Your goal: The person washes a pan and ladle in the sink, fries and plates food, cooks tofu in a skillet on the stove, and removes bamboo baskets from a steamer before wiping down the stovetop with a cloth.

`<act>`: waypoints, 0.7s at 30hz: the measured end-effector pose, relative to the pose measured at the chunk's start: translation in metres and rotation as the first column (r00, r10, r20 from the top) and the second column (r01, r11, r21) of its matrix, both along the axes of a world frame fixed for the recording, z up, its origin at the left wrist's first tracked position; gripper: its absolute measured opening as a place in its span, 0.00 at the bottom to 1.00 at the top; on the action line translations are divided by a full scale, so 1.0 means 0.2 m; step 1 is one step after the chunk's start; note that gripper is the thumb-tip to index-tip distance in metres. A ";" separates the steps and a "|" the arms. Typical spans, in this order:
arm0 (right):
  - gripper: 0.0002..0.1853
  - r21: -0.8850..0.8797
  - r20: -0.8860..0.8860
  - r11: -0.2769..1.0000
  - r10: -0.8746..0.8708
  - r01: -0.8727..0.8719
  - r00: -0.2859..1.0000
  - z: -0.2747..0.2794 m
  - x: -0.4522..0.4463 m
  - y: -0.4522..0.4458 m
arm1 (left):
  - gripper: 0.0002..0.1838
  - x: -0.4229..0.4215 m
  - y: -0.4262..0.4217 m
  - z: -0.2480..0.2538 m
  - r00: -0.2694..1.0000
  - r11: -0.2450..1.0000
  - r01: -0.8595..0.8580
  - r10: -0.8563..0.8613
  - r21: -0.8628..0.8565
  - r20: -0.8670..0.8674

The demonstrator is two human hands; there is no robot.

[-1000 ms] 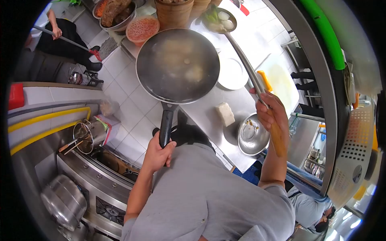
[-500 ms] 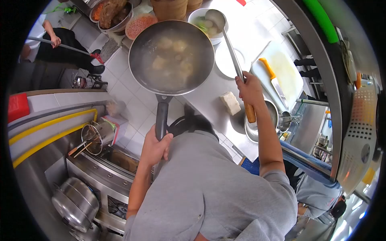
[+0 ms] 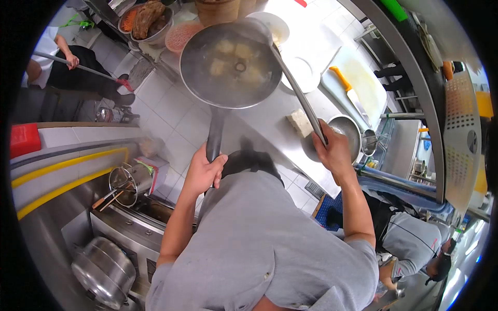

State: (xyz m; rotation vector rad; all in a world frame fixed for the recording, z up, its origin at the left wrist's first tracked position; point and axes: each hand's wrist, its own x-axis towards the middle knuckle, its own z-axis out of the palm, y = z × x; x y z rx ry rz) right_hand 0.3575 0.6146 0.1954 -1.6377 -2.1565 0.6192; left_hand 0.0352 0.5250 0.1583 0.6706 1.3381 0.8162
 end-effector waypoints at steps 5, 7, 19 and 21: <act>0.20 -0.207 -0.026 0.978 -0.019 0.014 0.999 0.02 0.06 -0.08 | 0.08 -0.01 -0.02 0.02 1.000 1.000 0.029 -0.029 0.005 -0.002; 0.19 -0.416 -0.140 0.906 -0.144 0.074 0.980 0.10 0.09 -0.12 | 0.08 -0.01 -0.03 0.01 1.000 1.000 0.023 -0.023 0.005 -0.007; 0.18 -0.889 -0.350 0.435 -0.450 -0.140 0.822 0.38 0.08 -0.31 | 0.08 0.09 -0.06 0.04 0.997 0.999 -0.037 0.034 -0.035 -0.068; 0.20 -0.910 -0.383 0.354 -0.524 -0.215 0.761 0.39 0.05 -0.31 | 0.08 0.11 -0.05 0.07 0.996 0.998 -0.036 0.031 -0.057 -0.088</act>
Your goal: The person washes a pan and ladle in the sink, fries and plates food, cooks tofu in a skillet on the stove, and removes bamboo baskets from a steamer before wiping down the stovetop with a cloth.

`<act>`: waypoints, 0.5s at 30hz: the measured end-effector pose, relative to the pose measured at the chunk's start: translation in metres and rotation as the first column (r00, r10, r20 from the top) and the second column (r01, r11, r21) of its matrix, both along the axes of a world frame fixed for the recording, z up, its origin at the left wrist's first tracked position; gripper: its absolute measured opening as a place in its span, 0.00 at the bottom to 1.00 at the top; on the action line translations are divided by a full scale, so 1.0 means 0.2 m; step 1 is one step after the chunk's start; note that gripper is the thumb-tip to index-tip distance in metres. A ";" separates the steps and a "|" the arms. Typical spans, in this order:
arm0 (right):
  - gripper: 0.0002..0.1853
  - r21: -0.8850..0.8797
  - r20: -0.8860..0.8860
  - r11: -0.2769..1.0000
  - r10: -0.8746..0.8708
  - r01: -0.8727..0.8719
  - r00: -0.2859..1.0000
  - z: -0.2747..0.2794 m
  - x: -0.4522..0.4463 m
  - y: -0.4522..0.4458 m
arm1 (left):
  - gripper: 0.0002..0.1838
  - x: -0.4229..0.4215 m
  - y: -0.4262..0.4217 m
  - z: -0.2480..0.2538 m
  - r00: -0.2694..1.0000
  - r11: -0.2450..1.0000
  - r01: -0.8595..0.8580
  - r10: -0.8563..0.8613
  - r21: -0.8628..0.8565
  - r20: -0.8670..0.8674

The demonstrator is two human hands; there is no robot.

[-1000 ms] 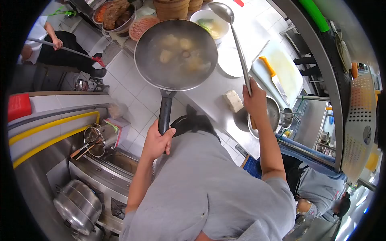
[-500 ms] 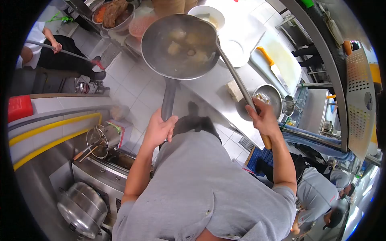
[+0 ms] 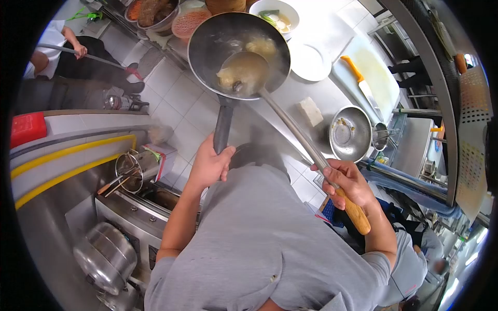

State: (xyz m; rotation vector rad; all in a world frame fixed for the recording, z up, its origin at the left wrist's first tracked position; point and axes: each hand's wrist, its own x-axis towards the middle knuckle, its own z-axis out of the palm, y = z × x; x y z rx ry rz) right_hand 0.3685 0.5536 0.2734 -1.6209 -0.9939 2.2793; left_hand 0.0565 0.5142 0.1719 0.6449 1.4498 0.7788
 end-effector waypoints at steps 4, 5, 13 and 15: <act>0.19 -0.120 -0.126 0.991 -0.067 0.052 0.990 0.03 -0.07 0.08 | 0.08 0.02 -0.03 -0.04 0.998 1.000 -0.002 0.002 0.013 0.069; 0.19 -0.113 -0.132 0.993 -0.057 0.042 0.990 0.03 -0.08 0.11 | 0.08 0.02 -0.02 -0.03 0.998 1.000 -0.011 0.010 0.020 0.064; 0.20 -0.094 -0.123 0.995 -0.053 0.042 0.991 0.10 -0.07 0.35 | 0.08 0.08 0.07 0.03 0.992 0.998 -0.061 0.060 0.007 0.109; 0.20 -0.041 -0.138 0.996 -0.081 0.076 0.987 0.12 -0.05 0.42 | 0.08 0.10 0.11 0.00 0.989 0.997 -0.077 0.075 0.011 0.129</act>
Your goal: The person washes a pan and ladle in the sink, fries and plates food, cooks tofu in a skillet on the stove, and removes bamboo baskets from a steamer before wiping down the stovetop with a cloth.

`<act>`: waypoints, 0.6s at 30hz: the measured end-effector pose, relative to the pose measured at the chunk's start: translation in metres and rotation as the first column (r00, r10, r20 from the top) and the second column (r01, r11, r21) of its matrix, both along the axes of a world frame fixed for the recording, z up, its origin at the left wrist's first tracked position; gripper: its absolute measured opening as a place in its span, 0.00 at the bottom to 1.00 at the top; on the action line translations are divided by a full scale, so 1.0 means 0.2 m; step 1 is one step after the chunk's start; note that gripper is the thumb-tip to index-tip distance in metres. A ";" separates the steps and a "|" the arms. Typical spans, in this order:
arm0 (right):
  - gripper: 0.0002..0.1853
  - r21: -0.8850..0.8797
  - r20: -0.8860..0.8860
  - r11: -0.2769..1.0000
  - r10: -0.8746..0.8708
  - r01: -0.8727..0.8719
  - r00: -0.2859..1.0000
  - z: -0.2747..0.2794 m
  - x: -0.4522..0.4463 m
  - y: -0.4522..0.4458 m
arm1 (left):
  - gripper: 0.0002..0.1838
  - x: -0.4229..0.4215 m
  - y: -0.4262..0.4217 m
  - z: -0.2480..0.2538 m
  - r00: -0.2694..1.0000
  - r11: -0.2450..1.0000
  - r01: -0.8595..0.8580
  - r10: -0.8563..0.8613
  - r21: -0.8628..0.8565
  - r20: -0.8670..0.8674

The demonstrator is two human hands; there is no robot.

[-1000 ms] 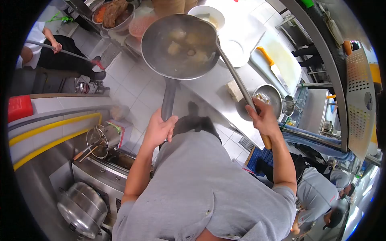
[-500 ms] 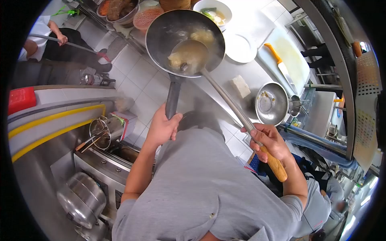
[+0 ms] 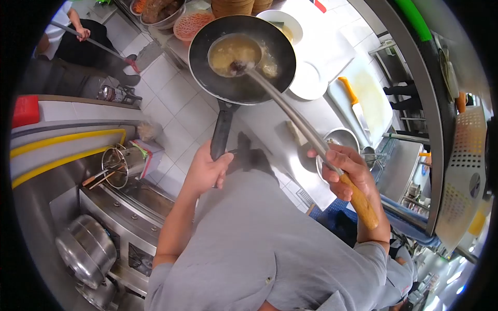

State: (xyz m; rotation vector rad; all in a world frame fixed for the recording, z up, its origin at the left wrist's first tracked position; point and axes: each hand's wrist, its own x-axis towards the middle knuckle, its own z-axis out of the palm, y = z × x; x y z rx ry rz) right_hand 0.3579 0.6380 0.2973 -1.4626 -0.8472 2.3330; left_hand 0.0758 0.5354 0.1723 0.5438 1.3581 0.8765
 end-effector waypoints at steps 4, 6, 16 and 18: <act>0.20 0.103 -0.111 0.993 -0.043 0.055 0.993 0.04 0.04 0.13 | 0.08 0.04 0.05 0.00 0.999 0.999 -0.045 0.045 -0.020 0.026; 0.20 0.127 -0.072 0.990 -0.057 0.066 0.996 0.08 0.06 0.19 | 0.09 0.06 0.06 0.00 0.997 0.998 -0.061 0.062 -0.029 0.044; 0.19 0.222 -0.029 0.959 -0.172 0.175 0.985 -0.18 0.10 0.58 | 0.11 0.08 0.01 0.03 0.990 0.987 -0.129 0.134 -0.100 0.043; 0.19 0.207 -0.039 0.967 -0.145 0.150 0.989 -0.32 0.11 0.65 | 0.10 0.07 0.00 0.04 0.989 0.983 -0.127 0.135 -0.133 0.051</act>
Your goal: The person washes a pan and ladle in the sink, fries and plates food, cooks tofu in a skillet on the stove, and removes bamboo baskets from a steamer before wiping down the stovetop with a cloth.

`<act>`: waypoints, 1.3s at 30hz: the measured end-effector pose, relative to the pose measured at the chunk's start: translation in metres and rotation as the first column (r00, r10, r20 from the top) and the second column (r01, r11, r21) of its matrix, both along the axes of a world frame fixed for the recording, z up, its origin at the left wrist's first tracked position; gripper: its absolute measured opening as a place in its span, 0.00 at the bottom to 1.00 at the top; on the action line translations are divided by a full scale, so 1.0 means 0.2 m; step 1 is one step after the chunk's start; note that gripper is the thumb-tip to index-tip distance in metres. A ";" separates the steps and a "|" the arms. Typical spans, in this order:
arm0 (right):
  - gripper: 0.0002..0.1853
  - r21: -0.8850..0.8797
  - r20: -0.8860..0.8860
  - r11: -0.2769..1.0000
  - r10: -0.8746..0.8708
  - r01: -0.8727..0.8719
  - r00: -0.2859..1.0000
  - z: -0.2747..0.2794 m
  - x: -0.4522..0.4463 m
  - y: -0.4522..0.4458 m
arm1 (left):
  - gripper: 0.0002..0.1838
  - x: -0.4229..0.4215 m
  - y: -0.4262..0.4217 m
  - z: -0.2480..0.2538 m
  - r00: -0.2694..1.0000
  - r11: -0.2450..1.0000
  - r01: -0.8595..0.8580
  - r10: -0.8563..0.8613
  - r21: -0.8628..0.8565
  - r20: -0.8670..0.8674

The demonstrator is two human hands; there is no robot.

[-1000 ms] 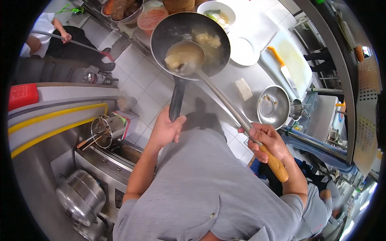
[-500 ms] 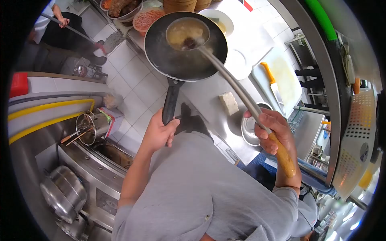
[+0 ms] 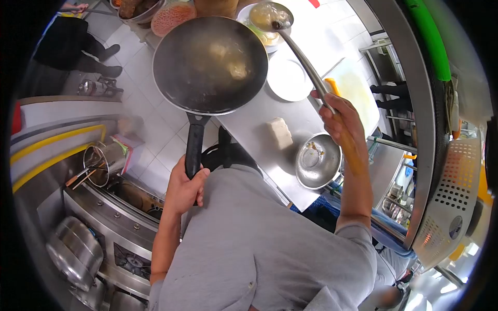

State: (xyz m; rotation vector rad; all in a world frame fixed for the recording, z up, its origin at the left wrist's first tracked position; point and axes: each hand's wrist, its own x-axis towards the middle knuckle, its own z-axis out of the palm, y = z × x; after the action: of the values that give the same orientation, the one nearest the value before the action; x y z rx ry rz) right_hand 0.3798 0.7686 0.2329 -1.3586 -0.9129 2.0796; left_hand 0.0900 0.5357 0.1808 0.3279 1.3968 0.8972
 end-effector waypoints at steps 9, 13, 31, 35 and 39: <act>0.19 0.311 0.573 0.927 -0.008 -0.209 0.820 -0.38 -0.11 -0.04 | 0.09 -0.07 -0.06 -0.02 0.998 0.997 0.053 -0.051 0.049 -0.034; 0.18 0.560 0.785 0.679 -0.253 -0.474 0.565 -0.62 -0.04 -0.14 | 0.09 -0.14 -0.05 -0.06 0.993 0.986 0.113 -0.110 0.124 -0.033; 0.18 0.498 0.851 0.528 -0.144 -0.688 0.505 -0.09 0.06 -0.56 | 0.07 -0.25 0.03 -0.03 0.972 0.955 0.214 -0.188 0.204 -0.140; 0.15 0.305 0.765 0.812 0.102 -0.497 0.636 0.03 0.09 -0.68 | 0.07 -0.23 0.03 -0.03 0.964 0.949 0.234 -0.199 0.212 -0.175; 0.15 0.090 0.572 0.944 0.211 -0.317 0.793 0.10 0.05 -0.82 | 0.08 -0.23 0.05 -0.03 0.945 0.944 0.280 -0.239 0.173 -0.224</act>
State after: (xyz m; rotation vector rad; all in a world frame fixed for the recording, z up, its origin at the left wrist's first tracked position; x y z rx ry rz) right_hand 0.3894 0.6042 0.2535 -1.8651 -1.5773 1.7357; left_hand 0.0449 0.5451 0.1741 0.7601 1.4069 0.8030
